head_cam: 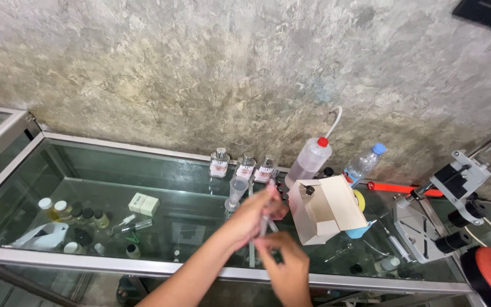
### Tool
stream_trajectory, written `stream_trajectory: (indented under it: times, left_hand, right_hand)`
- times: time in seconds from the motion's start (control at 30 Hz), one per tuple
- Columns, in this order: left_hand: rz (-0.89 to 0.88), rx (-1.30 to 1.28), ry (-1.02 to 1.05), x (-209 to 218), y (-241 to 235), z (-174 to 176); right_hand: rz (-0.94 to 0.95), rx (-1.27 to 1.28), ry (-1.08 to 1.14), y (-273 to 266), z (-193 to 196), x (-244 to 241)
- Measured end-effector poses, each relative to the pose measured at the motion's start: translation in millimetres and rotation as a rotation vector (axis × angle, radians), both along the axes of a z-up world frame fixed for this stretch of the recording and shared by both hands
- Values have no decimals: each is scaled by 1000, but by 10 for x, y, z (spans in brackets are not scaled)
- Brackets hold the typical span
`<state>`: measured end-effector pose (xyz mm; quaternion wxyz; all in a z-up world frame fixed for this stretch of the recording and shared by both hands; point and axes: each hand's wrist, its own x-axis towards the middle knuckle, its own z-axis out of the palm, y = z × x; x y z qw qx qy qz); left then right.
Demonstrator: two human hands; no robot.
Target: The person uses a syringe to draw liquid from a bottle and transfers it into a graduated measuring cylinder several times.
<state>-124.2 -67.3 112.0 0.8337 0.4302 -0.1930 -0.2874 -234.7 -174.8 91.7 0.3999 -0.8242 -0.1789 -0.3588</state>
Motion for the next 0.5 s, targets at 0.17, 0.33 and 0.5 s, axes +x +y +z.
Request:
stream_trajectory:
  times: [0.17, 0.33, 0.5]
  left_hand:
    - [120, 1, -59, -116, -26, -68]
    - [179, 384, -162, -29, 84, 29]
    - [86, 583, -176, -83, 39, 120]
  right_hand:
    - [109, 138, 119, -265, -150, 173]
    - [111, 195, 202, -199, -192, 159]
    - [4, 455, 298, -279, -377, 267]
